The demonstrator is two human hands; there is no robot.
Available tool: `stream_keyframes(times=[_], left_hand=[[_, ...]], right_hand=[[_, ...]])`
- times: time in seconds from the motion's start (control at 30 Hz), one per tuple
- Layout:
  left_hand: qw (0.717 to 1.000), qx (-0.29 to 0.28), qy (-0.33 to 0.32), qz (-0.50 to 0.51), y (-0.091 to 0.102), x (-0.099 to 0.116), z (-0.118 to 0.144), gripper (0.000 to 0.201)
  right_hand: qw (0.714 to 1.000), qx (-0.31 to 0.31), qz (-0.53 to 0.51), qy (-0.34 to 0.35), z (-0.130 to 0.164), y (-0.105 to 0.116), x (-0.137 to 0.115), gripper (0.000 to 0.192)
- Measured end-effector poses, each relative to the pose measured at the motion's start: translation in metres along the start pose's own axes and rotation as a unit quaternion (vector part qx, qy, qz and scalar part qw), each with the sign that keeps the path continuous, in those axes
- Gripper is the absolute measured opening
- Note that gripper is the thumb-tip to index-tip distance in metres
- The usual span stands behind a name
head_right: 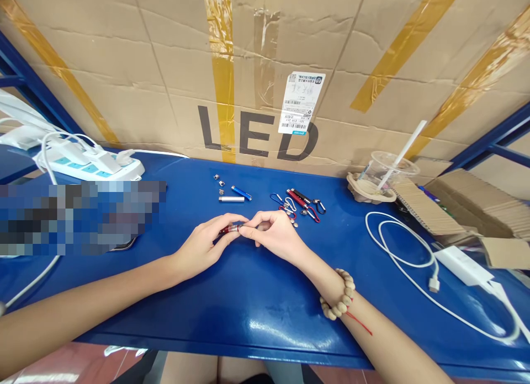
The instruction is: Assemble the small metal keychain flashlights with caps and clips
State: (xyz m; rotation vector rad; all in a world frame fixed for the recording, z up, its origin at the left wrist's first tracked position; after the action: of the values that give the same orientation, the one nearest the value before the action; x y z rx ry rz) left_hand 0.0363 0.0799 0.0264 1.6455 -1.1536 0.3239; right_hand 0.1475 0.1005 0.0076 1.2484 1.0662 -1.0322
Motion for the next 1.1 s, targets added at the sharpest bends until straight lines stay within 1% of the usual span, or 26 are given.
stream_keyframes(times=[0.23, 0.5, 0.57, 0.7, 0.77, 0.83, 1.0, 1.1], left_hand=[[1.0, -0.007, -0.003, -0.029, -0.001, 0.002, 0.0, 0.023], [0.996, -0.004, 0.0, -0.087, -0.002, -0.001, 0.0, 0.021], [0.995, -0.007, 0.005, -0.098, -0.003, -0.002, -0.001, 0.021], [0.994, -0.007, 0.013, -0.11, -0.004, -0.005, -0.002, 0.024], [0.995, -0.007, 0.019, -0.1, -0.004, -0.006, -0.002, 0.025], [0.996, -0.009, 0.026, -0.081, -0.004, -0.007, -0.003, 0.026], [0.999, -0.02, 0.036, -0.032, -0.004, -0.007, -0.005, 0.028], [0.999, -0.029, 0.039, -0.011, -0.004, -0.007, -0.006, 0.028]], right_hand=[[1.0, 0.009, 0.024, -0.01, -0.001, 0.003, 0.0, 0.034], [0.996, 0.027, 0.083, 0.024, -0.005, 0.006, 0.0, 0.036], [0.993, 0.045, 0.099, 0.044, -0.005, 0.009, -0.003, 0.035], [0.981, 0.097, 0.125, 0.116, -0.003, 0.015, -0.014, 0.033], [0.978, 0.102, 0.116, 0.143, -0.001, 0.016, -0.019, 0.033], [0.977, 0.09, 0.102, 0.163, 0.001, 0.015, -0.023, 0.033], [0.97, 0.028, 0.075, 0.229, 0.006, 0.009, -0.036, 0.029], [0.967, 0.005, 0.064, 0.246, 0.007, 0.009, -0.04, 0.024]])
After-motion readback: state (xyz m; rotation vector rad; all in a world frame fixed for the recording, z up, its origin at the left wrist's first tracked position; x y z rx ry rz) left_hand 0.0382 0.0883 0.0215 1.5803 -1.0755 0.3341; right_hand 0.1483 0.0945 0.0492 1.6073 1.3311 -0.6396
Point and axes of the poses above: each hand's wrist, its own z-axis away from the middle knuckle, its own y-axis out of the back of the hand, x = y × z, the point moved 9 cm from there along -z, towards the middle knuckle, and after that the axes turned 13 degrees about x, right-handed, at the moved point
